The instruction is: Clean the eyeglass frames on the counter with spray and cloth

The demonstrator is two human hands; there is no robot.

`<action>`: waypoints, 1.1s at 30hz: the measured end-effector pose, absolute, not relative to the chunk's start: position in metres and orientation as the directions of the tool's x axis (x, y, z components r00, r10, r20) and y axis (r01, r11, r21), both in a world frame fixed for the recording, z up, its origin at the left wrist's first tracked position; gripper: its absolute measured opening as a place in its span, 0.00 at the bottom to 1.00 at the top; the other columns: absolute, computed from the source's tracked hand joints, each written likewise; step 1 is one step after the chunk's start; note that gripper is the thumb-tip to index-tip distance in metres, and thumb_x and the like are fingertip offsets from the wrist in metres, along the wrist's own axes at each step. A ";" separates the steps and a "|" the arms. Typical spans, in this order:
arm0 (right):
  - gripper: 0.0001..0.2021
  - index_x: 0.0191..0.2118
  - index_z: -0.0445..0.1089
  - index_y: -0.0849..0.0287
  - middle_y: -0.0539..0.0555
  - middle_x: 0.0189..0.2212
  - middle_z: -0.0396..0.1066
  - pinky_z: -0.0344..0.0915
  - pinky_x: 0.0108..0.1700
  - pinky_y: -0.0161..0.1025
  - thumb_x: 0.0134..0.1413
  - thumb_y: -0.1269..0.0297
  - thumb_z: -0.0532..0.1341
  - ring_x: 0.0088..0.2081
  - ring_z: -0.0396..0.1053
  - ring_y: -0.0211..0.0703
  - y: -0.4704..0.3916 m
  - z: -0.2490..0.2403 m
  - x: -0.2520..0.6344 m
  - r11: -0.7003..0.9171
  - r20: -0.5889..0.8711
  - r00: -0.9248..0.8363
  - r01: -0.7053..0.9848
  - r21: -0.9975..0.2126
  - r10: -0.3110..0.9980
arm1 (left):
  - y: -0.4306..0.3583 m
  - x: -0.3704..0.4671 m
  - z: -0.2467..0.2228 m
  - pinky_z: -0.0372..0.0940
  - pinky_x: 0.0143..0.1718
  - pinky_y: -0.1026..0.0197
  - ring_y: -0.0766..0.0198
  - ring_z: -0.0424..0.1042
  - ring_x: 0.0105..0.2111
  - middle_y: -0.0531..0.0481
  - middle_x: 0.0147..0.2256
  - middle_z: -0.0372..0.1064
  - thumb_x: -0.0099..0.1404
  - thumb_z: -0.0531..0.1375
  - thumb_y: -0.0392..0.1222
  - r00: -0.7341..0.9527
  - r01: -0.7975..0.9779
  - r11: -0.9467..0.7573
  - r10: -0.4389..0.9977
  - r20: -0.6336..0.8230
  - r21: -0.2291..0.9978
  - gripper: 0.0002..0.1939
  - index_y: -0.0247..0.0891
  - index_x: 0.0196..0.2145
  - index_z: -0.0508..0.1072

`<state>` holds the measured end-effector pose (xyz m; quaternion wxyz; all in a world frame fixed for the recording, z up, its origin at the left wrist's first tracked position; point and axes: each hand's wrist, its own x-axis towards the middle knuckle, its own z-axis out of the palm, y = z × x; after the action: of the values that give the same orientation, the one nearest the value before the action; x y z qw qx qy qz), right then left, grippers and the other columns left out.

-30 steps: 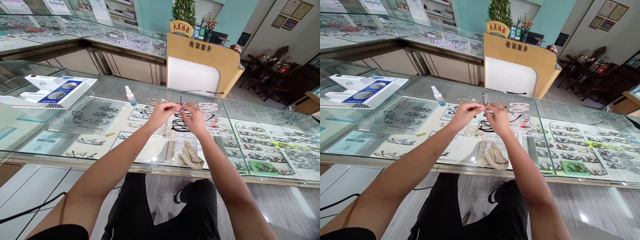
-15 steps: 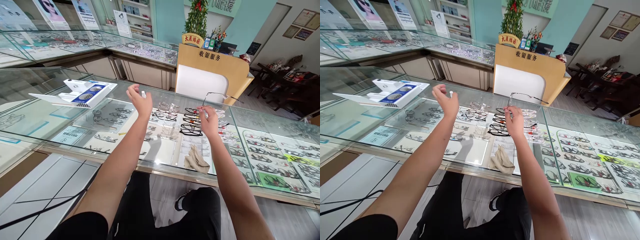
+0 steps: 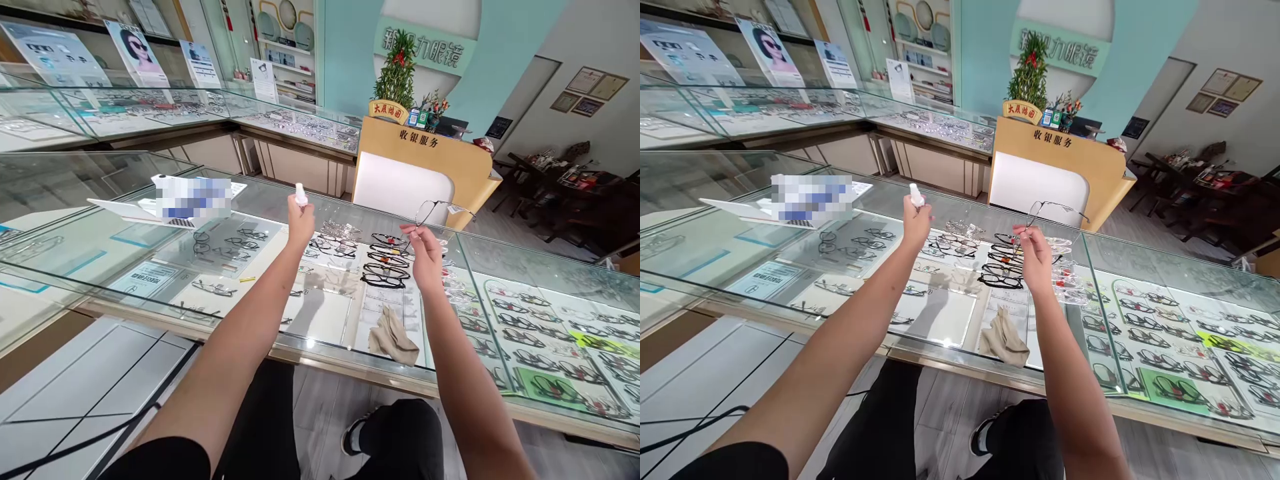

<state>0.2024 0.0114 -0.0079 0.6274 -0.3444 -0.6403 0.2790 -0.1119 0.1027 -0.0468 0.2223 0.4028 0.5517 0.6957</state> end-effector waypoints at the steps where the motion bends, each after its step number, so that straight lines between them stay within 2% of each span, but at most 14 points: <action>1: 0.10 0.40 0.76 0.50 0.55 0.48 0.82 0.70 0.61 0.53 0.72 0.52 0.63 0.56 0.78 0.54 0.010 -0.007 0.201 0.604 0.607 0.014 0.091 -0.792 0.794 | 0.096 -0.102 -0.039 0.71 0.39 0.57 0.57 0.72 0.39 0.48 0.40 0.69 0.68 0.65 0.44 -0.518 0.029 -0.321 0.805 0.289 0.947 0.11 0.44 0.45 0.68; 3: 0.11 0.41 0.77 0.49 0.55 0.48 0.82 0.69 0.62 0.53 0.73 0.51 0.63 0.56 0.78 0.54 0.007 -0.007 0.198 0.596 0.598 -0.015 0.101 -0.796 0.801 | 0.081 -0.083 -0.023 0.65 0.28 0.61 0.61 0.68 0.31 0.50 0.32 0.65 0.68 0.65 0.51 -0.264 -0.234 -0.309 0.933 0.246 0.922 0.12 0.43 0.39 0.70; 5: 0.12 0.41 0.78 0.49 0.54 0.48 0.82 0.68 0.63 0.53 0.73 0.50 0.62 0.55 0.77 0.53 0.004 -0.008 0.194 0.585 0.583 -0.051 0.113 -0.803 0.811 | 0.065 -0.067 -0.012 0.61 0.23 0.62 0.63 0.63 0.25 0.52 0.27 0.61 0.70 0.62 0.65 0.068 -0.442 -0.179 0.970 0.232 0.879 0.24 0.41 0.32 0.69; 7: 0.13 0.41 0.78 0.49 0.54 0.47 0.82 0.68 0.62 0.52 0.73 0.49 0.62 0.54 0.77 0.53 0.001 -0.008 0.192 0.564 0.555 -0.096 0.124 -0.817 0.826 | 0.052 -0.057 -0.004 0.57 0.18 0.63 0.64 0.61 0.21 0.53 0.23 0.57 0.68 0.57 0.78 0.327 -0.512 0.000 0.925 0.195 0.859 0.35 0.41 0.27 0.67; 11: 0.14 0.41 0.79 0.49 0.52 0.46 0.83 0.68 0.61 0.51 0.73 0.48 0.63 0.53 0.77 0.53 -0.002 -0.008 0.187 0.515 0.489 -0.194 0.121 -0.848 0.851 | 0.038 -0.053 0.004 0.52 0.15 0.62 0.64 0.57 0.17 0.54 0.18 0.50 0.65 0.47 0.89 0.511 -0.503 0.169 0.849 0.133 0.848 0.45 0.42 0.20 0.61; 15: 0.13 0.42 0.80 0.48 0.52 0.46 0.84 0.68 0.61 0.52 0.72 0.47 0.63 0.53 0.77 0.54 -0.003 -0.010 0.184 0.500 0.472 -0.223 0.086 -0.862 0.853 | 0.034 -0.052 0.007 0.51 0.15 0.59 0.64 0.54 0.16 0.53 0.17 0.47 0.61 0.40 0.93 0.528 -0.403 0.156 0.845 0.090 0.902 0.48 0.43 0.18 0.58; 19: 0.16 0.41 0.80 0.49 0.53 0.46 0.83 0.69 0.58 0.51 0.72 0.44 0.63 0.51 0.76 0.54 -0.005 -0.010 0.180 0.470 0.440 -0.238 0.087 -0.878 0.866 | 0.033 -0.042 0.006 0.63 0.23 0.53 0.60 0.62 0.22 0.48 0.20 0.55 0.63 0.37 0.92 0.374 -0.339 -0.026 0.913 0.161 0.940 0.50 0.43 0.20 0.65; 23: 0.17 0.41 0.80 0.48 0.52 0.43 0.83 0.70 0.55 0.49 0.72 0.42 0.63 0.48 0.75 0.52 -0.009 -0.008 0.175 0.449 0.411 -0.275 0.094 -0.888 0.869 | 0.036 -0.029 -0.006 0.66 0.29 0.53 0.59 0.67 0.25 0.46 0.22 0.62 0.66 0.46 0.88 0.262 -0.244 -0.192 0.931 0.255 0.951 0.45 0.41 0.23 0.69; 26: 0.17 0.39 0.80 0.48 0.52 0.44 0.83 0.70 0.58 0.50 0.72 0.42 0.63 0.51 0.76 0.53 -0.012 -0.008 0.170 0.433 0.396 -0.301 0.065 -0.899 0.867 | 0.037 -0.024 -0.017 0.64 0.32 0.54 0.60 0.67 0.27 0.47 0.25 0.67 0.67 0.55 0.83 0.236 -0.153 -0.253 0.929 0.284 0.955 0.40 0.41 0.25 0.72; 29: 0.17 0.39 0.80 0.49 0.52 0.45 0.83 0.69 0.61 0.52 0.72 0.43 0.63 0.50 0.77 0.53 -0.013 -0.010 0.167 0.422 0.386 -0.336 0.040 -0.906 0.859 | 0.035 -0.023 -0.021 0.61 0.33 0.55 0.60 0.66 0.27 0.49 0.24 0.66 0.68 0.55 0.81 0.244 -0.088 -0.287 0.922 0.299 0.954 0.37 0.41 0.26 0.71; 33: 0.17 0.39 0.79 0.50 0.52 0.44 0.83 0.69 0.62 0.53 0.71 0.43 0.63 0.48 0.76 0.52 -0.013 -0.011 0.164 0.410 0.373 -0.364 0.027 -0.912 0.854 | 0.032 -0.022 -0.021 0.62 0.34 0.55 0.60 0.64 0.28 0.50 0.25 0.65 0.69 0.53 0.81 0.238 -0.054 -0.302 0.922 0.306 0.952 0.38 0.42 0.27 0.71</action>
<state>0.1644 -0.0135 -0.0111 0.4673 -0.3158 -0.6975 0.4420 -0.0221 0.0318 -0.0205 0.4780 0.6249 0.3471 0.5104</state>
